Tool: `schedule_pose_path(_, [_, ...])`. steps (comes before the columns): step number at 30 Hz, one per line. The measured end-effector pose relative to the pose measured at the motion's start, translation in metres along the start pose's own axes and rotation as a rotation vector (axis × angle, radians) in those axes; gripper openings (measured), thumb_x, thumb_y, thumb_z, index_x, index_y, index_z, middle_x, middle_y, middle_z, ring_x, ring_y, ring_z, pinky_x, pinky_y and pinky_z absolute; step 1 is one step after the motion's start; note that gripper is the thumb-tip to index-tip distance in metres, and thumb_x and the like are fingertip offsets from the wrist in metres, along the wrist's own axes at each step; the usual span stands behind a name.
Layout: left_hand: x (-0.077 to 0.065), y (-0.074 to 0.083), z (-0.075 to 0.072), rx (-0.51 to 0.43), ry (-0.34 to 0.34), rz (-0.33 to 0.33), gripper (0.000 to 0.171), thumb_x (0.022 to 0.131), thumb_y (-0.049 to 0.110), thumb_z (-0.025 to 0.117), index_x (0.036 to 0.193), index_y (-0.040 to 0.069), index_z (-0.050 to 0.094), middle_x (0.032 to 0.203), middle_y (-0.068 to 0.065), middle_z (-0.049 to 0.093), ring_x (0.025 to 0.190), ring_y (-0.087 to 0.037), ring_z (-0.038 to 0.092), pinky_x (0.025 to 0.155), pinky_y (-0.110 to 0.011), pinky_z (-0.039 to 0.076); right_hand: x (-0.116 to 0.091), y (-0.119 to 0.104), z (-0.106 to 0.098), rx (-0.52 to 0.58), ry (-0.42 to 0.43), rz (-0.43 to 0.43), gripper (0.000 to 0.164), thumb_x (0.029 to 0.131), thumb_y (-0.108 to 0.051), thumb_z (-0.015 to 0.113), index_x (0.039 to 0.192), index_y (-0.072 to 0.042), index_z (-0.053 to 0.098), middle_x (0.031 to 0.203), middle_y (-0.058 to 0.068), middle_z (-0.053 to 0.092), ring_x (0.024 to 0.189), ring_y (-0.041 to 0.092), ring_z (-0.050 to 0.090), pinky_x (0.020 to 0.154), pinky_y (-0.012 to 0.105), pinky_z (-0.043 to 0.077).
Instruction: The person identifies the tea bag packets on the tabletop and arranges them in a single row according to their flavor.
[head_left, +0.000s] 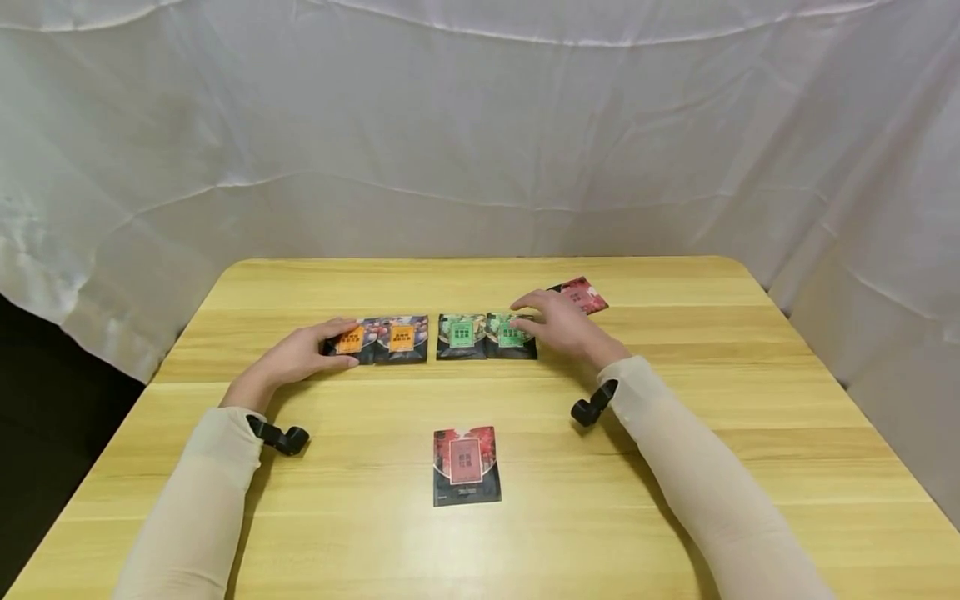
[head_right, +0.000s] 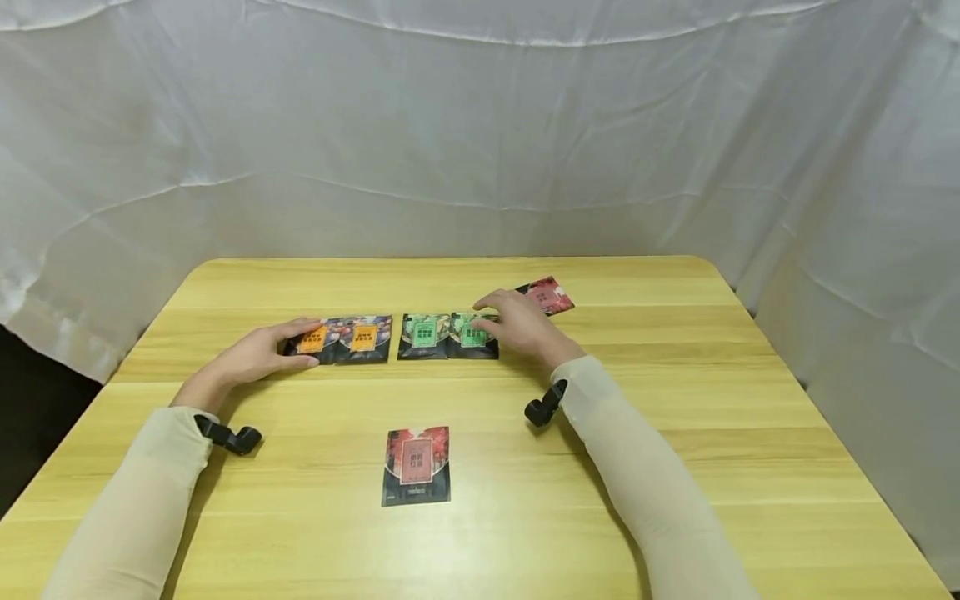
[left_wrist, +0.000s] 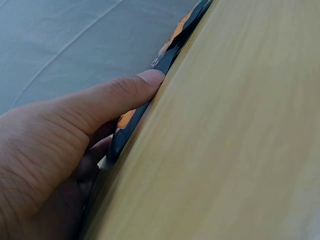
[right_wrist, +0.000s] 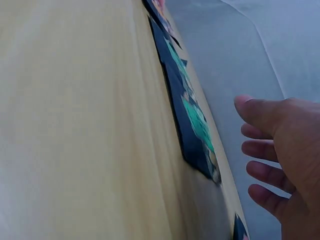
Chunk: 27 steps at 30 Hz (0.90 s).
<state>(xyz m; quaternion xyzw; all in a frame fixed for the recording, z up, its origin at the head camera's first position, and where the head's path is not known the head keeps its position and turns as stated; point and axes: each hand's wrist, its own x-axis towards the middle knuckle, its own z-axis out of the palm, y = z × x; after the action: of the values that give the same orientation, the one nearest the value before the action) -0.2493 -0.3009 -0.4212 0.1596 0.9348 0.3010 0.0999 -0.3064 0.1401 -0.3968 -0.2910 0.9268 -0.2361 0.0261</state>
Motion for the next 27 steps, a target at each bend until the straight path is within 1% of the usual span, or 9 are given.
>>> schedule_pose_path(3, [-0.001, -0.001, 0.001, 0.001, 0.003, 0.001, 0.085, 0.086, 0.056, 0.069, 0.154, 0.017, 0.035, 0.158, -0.017, 0.025, 0.143, -0.042, 0.021, 0.11, -0.061, 0.023, -0.001, 0.007, -0.003, 0.021, 0.031, 0.025, 0.041, 0.099, -0.035, 0.059, 0.131, -0.01, 0.061, 0.135, 0.011, 0.056, 0.129, 0.03, 0.048, 0.107, 0.05, 0.036])
schedule_pose_path(9, [-0.002, 0.001, 0.004, 0.003, 0.0, 0.009, 0.084, 0.086, 0.055, 0.068, 0.154, 0.017, 0.036, 0.158, -0.018, 0.026, 0.143, -0.042, 0.022, 0.11, -0.061, 0.022, -0.004, 0.029, -0.011, -0.029, 0.095, 0.041, 0.044, 0.099, -0.036, 0.06, 0.131, -0.007, 0.061, 0.131, 0.013, 0.059, 0.123, 0.032, 0.052, 0.104, 0.049, 0.039])
schedule_pose_path(14, [-0.001, 0.002, 0.006, -0.002, -0.002, 0.013, 0.083, 0.087, 0.054, 0.069, 0.153, 0.017, 0.036, 0.157, -0.018, 0.027, 0.143, -0.041, 0.022, 0.111, -0.06, 0.023, -0.007, 0.05, -0.019, 0.016, 0.106, 0.082, 0.043, 0.097, -0.03, 0.064, 0.131, -0.003, 0.06, 0.127, 0.018, 0.058, 0.115, 0.036, 0.058, 0.1, 0.051, 0.042])
schedule_pose_path(18, [-0.001, 0.002, 0.008, -0.002, 0.0, 0.012, 0.083, 0.086, 0.054, 0.069, 0.153, 0.017, 0.036, 0.157, -0.017, 0.027, 0.143, -0.041, 0.023, 0.11, -0.06, 0.024, -0.011, 0.066, -0.024, 0.025, 0.107, 0.083, 0.046, 0.095, -0.024, 0.067, 0.133, 0.001, 0.056, 0.124, 0.021, 0.057, 0.111, 0.036, 0.06, 0.099, 0.051, 0.043])
schedule_pose_path(21, [-0.001, 0.001, 0.01, -0.004, -0.001, 0.008, 0.084, 0.086, 0.055, 0.069, 0.154, 0.017, 0.036, 0.158, -0.017, 0.027, 0.143, -0.041, 0.023, 0.11, -0.06, 0.024, -0.013, 0.077, -0.025, -0.004, 0.108, 0.078, 0.052, 0.094, -0.026, 0.068, 0.135, 0.002, 0.054, 0.127, 0.022, 0.055, 0.115, 0.036, 0.056, 0.103, 0.051, 0.039])
schedule_pose_path(24, [-0.001, 0.002, 0.01, -0.009, 0.002, 0.008, 0.083, 0.086, 0.055, 0.069, 0.153, 0.017, 0.036, 0.158, -0.017, 0.027, 0.143, -0.04, 0.023, 0.11, -0.06, 0.024, -0.015, 0.084, -0.026, -0.061, 0.096, 0.085, 0.059, 0.094, -0.033, 0.067, 0.139, 0.001, 0.051, 0.134, 0.023, 0.051, 0.123, 0.039, 0.048, 0.108, 0.053, 0.033])
schedule_pose_path(27, [-0.001, 0.002, 0.011, -0.012, 0.003, 0.011, 0.084, 0.086, 0.055, 0.069, 0.154, 0.018, 0.036, 0.158, -0.016, 0.027, 0.143, -0.041, 0.023, 0.11, -0.06, 0.024, -0.014, 0.09, -0.026, -0.124, 0.087, 0.092, 0.064, 0.094, -0.041, 0.065, 0.141, 0.0, 0.05, 0.14, 0.024, 0.047, 0.129, 0.043, 0.041, 0.11, 0.054, 0.029])
